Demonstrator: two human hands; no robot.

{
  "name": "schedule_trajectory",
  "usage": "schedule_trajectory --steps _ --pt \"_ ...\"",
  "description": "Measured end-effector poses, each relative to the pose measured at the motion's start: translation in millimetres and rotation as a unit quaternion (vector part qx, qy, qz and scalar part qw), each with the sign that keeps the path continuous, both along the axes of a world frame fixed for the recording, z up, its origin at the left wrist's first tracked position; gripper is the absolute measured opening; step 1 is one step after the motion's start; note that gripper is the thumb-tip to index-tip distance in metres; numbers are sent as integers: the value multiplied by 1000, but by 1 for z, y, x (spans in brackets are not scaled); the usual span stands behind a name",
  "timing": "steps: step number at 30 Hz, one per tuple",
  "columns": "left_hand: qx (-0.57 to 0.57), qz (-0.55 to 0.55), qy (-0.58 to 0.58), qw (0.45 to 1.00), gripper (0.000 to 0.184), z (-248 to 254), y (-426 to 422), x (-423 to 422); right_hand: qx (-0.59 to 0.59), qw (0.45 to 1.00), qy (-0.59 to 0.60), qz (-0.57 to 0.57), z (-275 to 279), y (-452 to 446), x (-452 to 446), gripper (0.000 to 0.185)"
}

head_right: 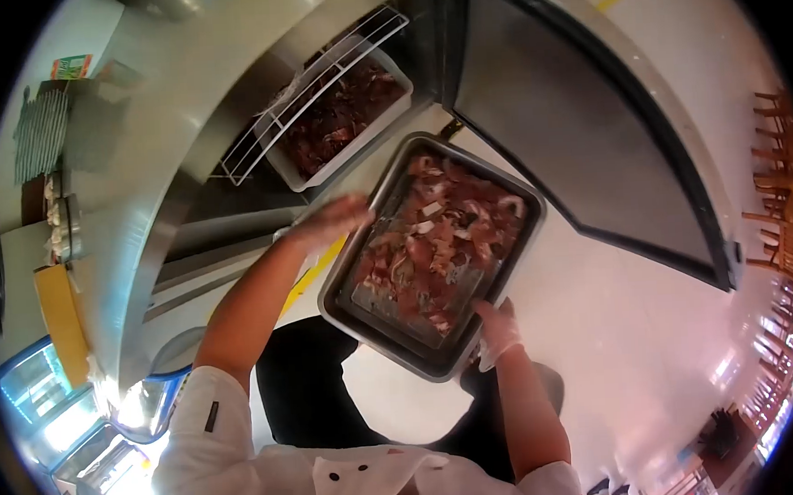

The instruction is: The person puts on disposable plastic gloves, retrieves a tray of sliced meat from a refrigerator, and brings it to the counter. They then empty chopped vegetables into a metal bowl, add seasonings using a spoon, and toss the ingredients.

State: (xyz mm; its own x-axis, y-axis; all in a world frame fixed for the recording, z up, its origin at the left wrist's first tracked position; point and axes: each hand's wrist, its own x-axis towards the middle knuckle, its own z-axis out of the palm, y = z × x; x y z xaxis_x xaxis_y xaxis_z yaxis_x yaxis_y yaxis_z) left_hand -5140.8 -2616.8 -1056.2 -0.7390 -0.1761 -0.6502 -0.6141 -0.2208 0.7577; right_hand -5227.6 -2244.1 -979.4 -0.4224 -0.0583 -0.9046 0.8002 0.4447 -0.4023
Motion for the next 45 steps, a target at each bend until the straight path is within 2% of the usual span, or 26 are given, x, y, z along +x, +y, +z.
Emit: schedule_trajectory --steps 2,3,5,7,8,10,11,12,13,14,16,17,18,19,20,21,22,24,25,28,32,34,36,39,43,45 --pt "-72 71 193 976 62 -114 -126 180 41 997 59 18 -35 -93 212 54" --pt "-213 32 99 972 69 -114 -200 284 60 994 96 -2 -51 -138 347 51" --pt "-403 -3 9 915 87 -88 -324 493 57 983 166 53 -61 -214 598 43" --pt "-514 -1 22 858 107 -49 -396 619 46 986 159 7 -40 -273 741 40" --pt "-505 -24 -21 862 114 -18 -405 617 36 991 115 -66 -21 -283 746 41" --pt "-483 -97 -119 862 128 63 -364 486 26 991 92 -98 31 -241 648 42" --pt "-459 -109 -152 869 138 108 -321 404 25 990 129 -50 55 -192 584 42" --pt "-484 -119 -177 849 138 155 -265 352 60 992 108 -39 108 -151 578 41" --pt "-508 -123 -195 830 138 204 -202 345 93 992 86 -27 161 -110 572 40" --pt "-532 -127 -214 809 139 256 -141 379 125 990 63 -16 214 -70 566 40" --pt "-528 -122 -208 815 134 351 -44 495 107 989 24 -102 327 1 685 37" --pt "-526 -120 -204 817 132 390 -11 541 97 986 96 99 328 51 721 35" --pt "-521 -107 -181 827 131 410 4 556 103 936 197 274 329 101 757 34" --pt "-515 -94 -158 837 129 416 -3 524 133 896 226 359 351 94 719 33" --pt "-502 -94 -142 848 128 411 -22 448 145 887 221 379 366 74 645 32" --pt "-563 -108 -173 801 122 422 -25 383 156 877 217 399 380 55 572 32" --pt "-545 -115 -172 812 121 435 -29 342 146 901 197 358 392 42 526 32" --pt "-509 -129 -171 833 118 463 -18 325 99 952 168 236 418 41 499 34" --pt "-537 -150 -185 809 115 475 -4 340 63 973 158 154 430 49 510 36" --pt "-505 -172 -195 823 119 516 58 434 42 985 153 69 461 114 601 47" --pt "-487 -181 -233 822 130 524 118 525 84 991 93 39 534 194 706 66" --pt "-464 -113 -264 838 136 568 170 520 99 991 84 16 559 220 710 77" --pt "-507 -86 -295 805 138 595 211 484 95 992 85 3 565 243 677 84" --pt "-521 -156 -240 804 130 592 225 396 90 990 105 -1 563 266 586 77" --pt "-504 -209 -221 808 114 561 258 278 61 992 111 -4 520 314 472 64" --pt "-506 -209 -209 810 110 544 295 262 59 991 116 -10 503 347 457 58"
